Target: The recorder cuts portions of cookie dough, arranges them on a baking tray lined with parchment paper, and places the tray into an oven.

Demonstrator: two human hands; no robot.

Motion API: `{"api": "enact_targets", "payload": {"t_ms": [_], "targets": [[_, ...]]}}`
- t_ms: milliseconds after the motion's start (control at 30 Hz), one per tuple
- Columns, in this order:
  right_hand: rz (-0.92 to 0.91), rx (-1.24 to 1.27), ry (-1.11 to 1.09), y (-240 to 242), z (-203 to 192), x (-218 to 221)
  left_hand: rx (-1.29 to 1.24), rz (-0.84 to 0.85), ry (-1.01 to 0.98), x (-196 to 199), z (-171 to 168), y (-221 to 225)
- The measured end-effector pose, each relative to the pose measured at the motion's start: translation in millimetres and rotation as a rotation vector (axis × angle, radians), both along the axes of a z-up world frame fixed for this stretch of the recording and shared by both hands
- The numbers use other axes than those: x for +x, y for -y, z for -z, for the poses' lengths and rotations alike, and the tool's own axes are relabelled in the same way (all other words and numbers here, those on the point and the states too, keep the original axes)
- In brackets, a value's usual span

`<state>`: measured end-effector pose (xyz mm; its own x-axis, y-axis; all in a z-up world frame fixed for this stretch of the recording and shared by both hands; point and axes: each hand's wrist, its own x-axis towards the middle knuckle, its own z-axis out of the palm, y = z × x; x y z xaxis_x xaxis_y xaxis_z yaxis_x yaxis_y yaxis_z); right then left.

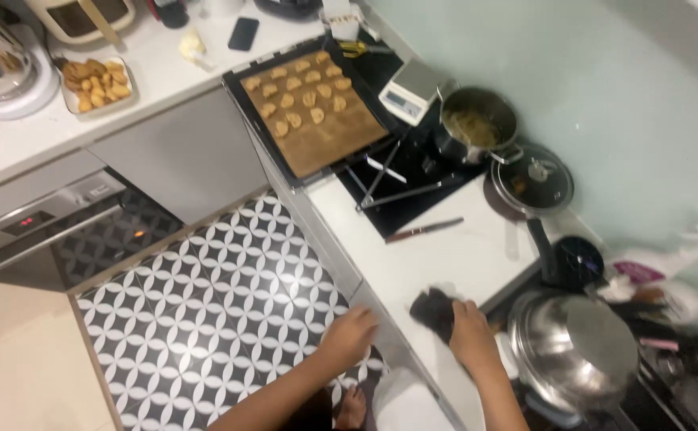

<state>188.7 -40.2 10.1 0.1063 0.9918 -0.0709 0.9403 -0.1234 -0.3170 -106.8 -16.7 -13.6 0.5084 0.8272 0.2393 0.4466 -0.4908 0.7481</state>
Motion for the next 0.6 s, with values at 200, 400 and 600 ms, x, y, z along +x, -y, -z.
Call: {"api": "enact_targets", "payload": {"t_ms": [200,400,600], "targets": [[-0.002,-0.102,0.013,-99.5,-126.6,-62.2,0.056,-0.359,-0.126,-135.4,-35.5,-108.4],[-0.271,0.397,-0.275,-259.5,-127.8,-173.7,0.219,-0.443,-0.313,-168.9,-90.1,-314.8],[-0.361,0.374,-0.242,-448.8,4.5,-259.1,0.161,-0.302,-0.501,-162.5,-62.1,-455.3]]}}
